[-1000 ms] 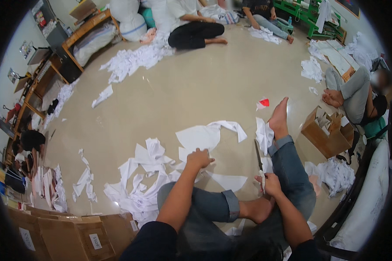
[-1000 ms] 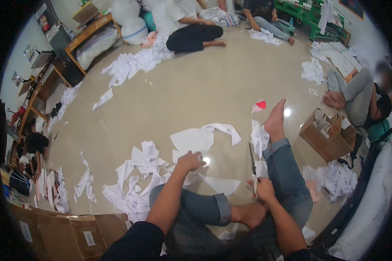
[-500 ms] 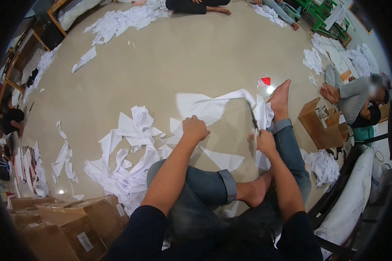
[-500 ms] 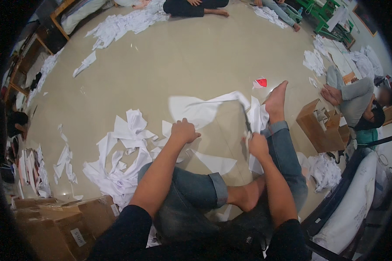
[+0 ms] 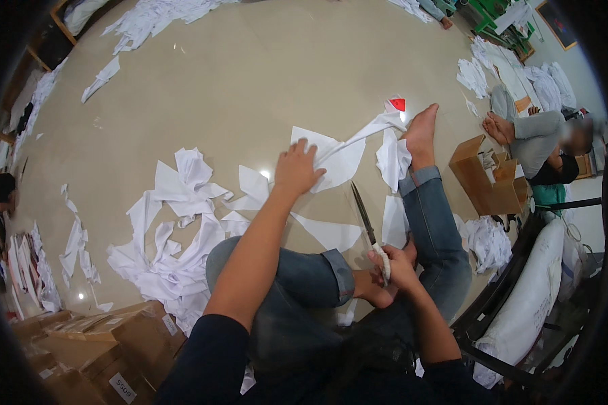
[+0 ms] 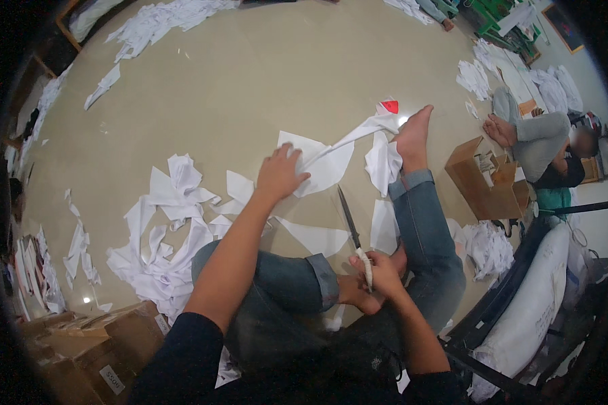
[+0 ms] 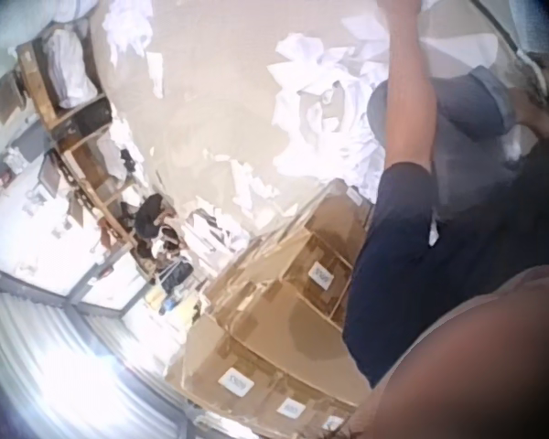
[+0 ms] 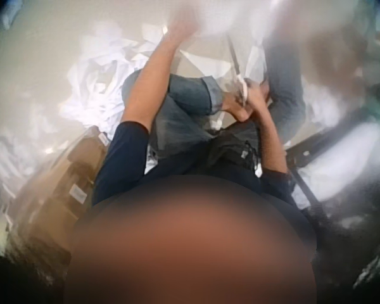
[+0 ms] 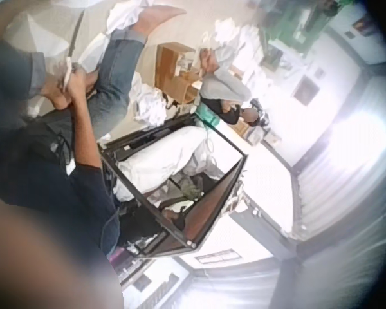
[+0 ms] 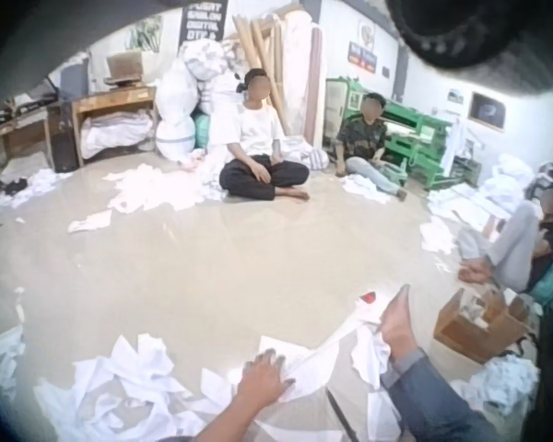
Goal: The person sits on the floor and uses scissors to cut white fabric into smaller pieces. They repeatedly pick up fabric, cut it, and place the pieces on the floor.
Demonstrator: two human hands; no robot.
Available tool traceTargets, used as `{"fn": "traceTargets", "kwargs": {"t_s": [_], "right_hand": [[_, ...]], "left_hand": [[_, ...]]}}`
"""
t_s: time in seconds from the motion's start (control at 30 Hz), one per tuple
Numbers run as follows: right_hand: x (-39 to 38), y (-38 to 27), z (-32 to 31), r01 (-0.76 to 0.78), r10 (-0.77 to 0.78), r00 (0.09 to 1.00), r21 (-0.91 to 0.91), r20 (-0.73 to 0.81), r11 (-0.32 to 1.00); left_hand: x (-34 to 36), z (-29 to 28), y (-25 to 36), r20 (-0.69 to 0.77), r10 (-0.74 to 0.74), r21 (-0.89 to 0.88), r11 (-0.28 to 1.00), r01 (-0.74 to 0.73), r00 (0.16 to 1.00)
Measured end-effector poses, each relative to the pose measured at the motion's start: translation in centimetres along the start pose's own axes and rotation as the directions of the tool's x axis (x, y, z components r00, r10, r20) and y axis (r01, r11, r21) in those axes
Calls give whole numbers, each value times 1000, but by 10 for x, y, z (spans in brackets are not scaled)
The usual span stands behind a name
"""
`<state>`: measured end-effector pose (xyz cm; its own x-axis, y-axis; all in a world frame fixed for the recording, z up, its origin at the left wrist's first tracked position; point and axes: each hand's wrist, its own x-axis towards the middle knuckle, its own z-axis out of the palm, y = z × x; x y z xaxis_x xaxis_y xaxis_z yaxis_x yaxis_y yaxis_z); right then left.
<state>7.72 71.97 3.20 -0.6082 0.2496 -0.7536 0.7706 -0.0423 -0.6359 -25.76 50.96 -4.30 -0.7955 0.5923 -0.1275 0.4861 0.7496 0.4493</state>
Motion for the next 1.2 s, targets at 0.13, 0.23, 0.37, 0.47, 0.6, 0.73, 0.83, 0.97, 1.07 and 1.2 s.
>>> {"fn": "traceTargets", "kwargs": {"t_s": [0.13,0.23,0.37,0.47,0.6,0.73,0.83,0.97,1.07,1.2], "right_hand": [[11,14,11,-25,20,995,46,99,999],[21,10,18,8,-8,990,3,139,1000],[35,4,30,6,-9,995,29,102,1000],[44,2,42,45,-48,997,50,66,998],[51,2,64,115,-114,993,84,-16,990],[57,-5,74,132,-130,991,101,-28,986],[63,-12,80,141,-137,989,70,-59,988],[77,-13,82,150,-146,985,34,-96,988],[77,-14,73,141,-145,986,-50,-84,989],[80,-24,55,103,-105,994,-74,-30,992]], "left_hand": [[-1,19,-4,77,-194,168,969,179,978],[3,17,10,168,-283,228,943,242,944],[2,21,0,212,-250,208,956,206,945],[-3,17,5,218,-308,182,945,271,926],[-7,7,14,261,-354,180,932,315,898],[-8,6,12,267,-350,178,933,311,898],[-8,8,12,263,-360,189,929,318,895],[-5,13,10,269,-370,200,924,325,889],[-6,16,9,270,-373,195,924,329,888],[-6,16,9,265,-384,208,918,337,884]]}}
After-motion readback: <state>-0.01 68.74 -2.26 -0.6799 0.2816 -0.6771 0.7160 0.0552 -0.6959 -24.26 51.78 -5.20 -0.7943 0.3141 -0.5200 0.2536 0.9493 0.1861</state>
